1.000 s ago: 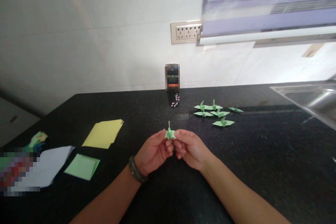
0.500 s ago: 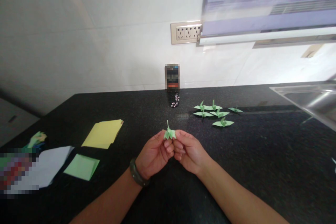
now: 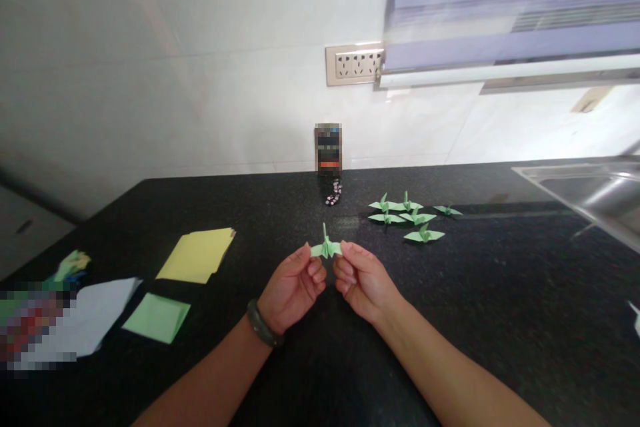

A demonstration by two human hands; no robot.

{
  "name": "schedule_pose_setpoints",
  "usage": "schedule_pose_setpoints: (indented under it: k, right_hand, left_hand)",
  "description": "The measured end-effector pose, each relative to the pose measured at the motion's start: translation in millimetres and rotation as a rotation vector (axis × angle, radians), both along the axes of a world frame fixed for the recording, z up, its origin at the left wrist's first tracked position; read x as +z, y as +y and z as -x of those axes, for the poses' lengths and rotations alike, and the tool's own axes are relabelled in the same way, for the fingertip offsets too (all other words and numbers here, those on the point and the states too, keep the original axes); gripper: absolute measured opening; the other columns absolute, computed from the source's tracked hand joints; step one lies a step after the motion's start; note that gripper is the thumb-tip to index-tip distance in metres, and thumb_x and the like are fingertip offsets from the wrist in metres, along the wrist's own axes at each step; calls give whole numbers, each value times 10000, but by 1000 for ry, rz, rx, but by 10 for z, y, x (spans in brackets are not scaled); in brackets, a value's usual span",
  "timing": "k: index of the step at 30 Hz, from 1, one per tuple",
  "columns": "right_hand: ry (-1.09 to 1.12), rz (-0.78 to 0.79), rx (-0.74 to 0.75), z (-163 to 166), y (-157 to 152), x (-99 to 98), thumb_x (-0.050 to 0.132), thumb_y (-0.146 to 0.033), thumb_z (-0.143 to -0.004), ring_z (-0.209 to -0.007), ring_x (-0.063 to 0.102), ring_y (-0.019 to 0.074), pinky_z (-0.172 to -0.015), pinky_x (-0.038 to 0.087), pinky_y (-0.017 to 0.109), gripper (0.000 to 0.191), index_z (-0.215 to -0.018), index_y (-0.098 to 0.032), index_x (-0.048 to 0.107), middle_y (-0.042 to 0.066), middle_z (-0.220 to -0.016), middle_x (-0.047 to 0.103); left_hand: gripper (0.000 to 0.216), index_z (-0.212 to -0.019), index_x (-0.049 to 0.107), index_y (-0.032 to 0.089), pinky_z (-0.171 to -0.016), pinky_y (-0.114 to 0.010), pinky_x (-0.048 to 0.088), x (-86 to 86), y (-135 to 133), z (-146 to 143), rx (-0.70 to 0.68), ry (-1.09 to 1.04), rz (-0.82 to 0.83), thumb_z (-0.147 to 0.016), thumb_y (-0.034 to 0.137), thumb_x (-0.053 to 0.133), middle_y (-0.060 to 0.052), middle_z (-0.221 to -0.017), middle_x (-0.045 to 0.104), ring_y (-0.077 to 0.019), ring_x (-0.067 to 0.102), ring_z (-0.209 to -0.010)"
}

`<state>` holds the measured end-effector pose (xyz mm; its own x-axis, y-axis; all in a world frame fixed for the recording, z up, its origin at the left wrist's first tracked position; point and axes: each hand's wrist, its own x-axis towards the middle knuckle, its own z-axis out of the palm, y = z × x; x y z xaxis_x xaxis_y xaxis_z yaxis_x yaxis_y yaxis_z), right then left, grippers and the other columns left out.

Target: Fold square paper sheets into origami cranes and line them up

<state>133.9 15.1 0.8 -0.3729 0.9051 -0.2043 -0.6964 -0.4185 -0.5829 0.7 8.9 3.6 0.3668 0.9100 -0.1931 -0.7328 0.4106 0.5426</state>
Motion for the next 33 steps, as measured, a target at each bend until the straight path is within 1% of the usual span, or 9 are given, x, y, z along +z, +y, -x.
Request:
schedule_pose_setpoints:
  k: [7,14,25,33]
  right_hand:
    - [-13,0,3,1,-2,24,646,-262,-740,-404,205,38,-348,252,139,245,-599,-157,474,-82,-465,296]
    - [-75,14,-87,-6,-2,59,715,-275,-665,-382,213,39,-344,238,137,338,-567,-180,405,-88,-415,326]
    - [-63,21,-85,-1,29,37,690,-295,-696,-367,189,35,-341,231,140,343,-577,-183,389,-96,-406,316]
    - [-76,38,-103,-1,32,52,721,-286,-655,-370,201,35,-338,225,134,364,-586,-187,378,-99,-408,315]
  left_hand:
    - [317,-619,411,159,-440,-174,350,14,8,13,59,46,-14,-727,344,645,59,-468,440,-55,422,-437]
    - [346,-606,377,171,-430,-179,313,26,22,24,69,47,-18,-724,355,646,73,-432,400,-55,390,-413]
    - [341,-616,372,174,-430,-187,308,4,42,11,66,52,14,-727,354,641,70,-440,415,-63,404,-418]
    - [334,-625,377,175,-440,-188,323,3,38,9,69,55,10,-729,355,638,69,-445,417,-64,406,-424]
